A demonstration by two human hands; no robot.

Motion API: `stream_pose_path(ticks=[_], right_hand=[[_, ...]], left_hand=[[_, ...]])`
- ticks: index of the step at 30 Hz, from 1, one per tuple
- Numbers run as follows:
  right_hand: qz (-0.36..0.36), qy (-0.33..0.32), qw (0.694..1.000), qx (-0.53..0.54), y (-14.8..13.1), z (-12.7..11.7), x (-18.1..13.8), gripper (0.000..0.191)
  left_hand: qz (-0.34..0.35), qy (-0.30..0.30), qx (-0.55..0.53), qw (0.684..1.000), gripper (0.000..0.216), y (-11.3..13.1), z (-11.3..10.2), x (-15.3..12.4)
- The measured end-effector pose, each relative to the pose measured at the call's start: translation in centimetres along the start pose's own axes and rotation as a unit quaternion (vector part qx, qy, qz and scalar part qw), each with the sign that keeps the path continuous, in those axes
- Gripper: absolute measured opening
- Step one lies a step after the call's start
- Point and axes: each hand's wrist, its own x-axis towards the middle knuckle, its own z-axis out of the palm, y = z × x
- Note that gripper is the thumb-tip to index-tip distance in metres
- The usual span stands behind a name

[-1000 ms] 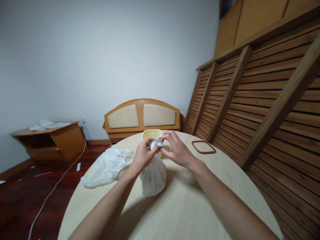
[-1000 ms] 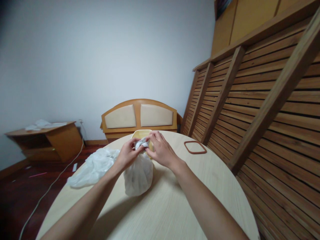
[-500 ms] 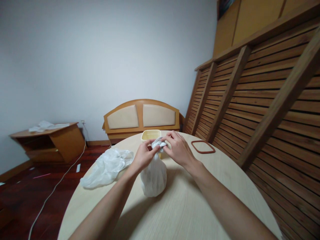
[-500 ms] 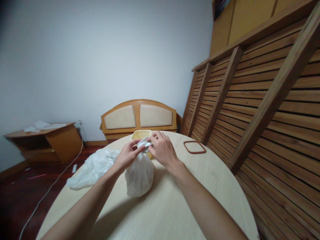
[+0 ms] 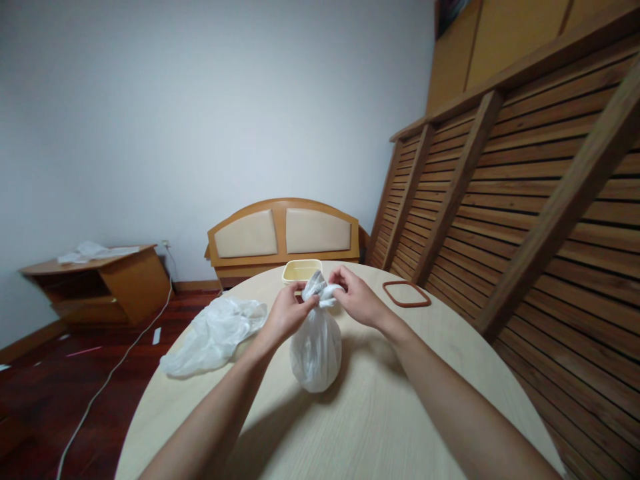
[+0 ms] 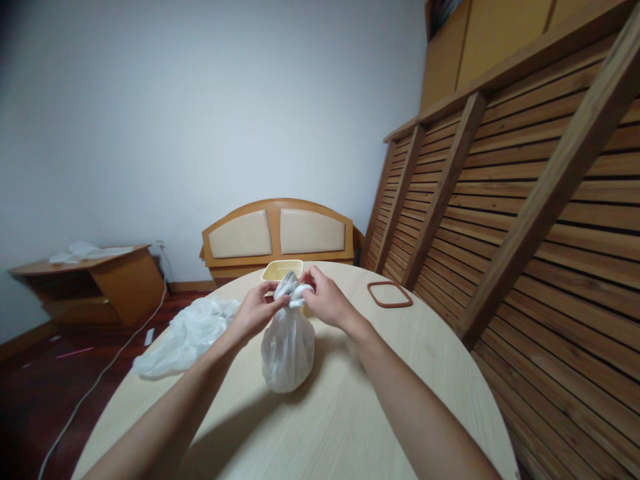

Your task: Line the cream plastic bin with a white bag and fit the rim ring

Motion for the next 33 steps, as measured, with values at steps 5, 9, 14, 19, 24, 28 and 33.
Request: stream_pose_path(ticks=[5,9,14,19,24,28,33], right_hand=[[0.045,-0.112,0.989,0.09,0.3,-0.6,0.0,0.025],[0.065,-0.134,0.982,0.115,0.2,-0.8,-0.1,0.021],[0.059,-0.112,0.984,0.128,-0.3,-0.7,0.0,0.019],[0.044,-0.117,0.985,0.116,-0.7,-0.7,-0.1,0.018],[0.0,-0.143,0.989,0.046,-0.5,-0.9,-0.2,0.011],[-0.017,-0.149,0.989,0.012,-0.6,-1.4,-0.4,0.01],[-0.027,-0.175,0.984,0.016,-0.9,-1.9,-0.5,0.011]], left_hand=[[0.008,-0.011,-0.017,1.0,0.03,0.2,0.1,-0.2],[0.002,-0.038,-0.018,0.999,0.031,-0.1,0.2,-0.3],[-0.014,-0.062,-0.028,0.998,0.027,-0.4,0.3,-0.2],[-0.021,-0.096,-0.052,0.994,0.023,-0.5,0.5,-0.2],[-0.031,-0.073,-0.126,0.989,0.05,-1.3,0.7,0.0],[-0.023,-0.1,-0.137,0.985,0.038,-1.6,0.6,0.2],[0.002,-0.126,-0.112,0.986,0.029,-1.9,0.4,0.3]])
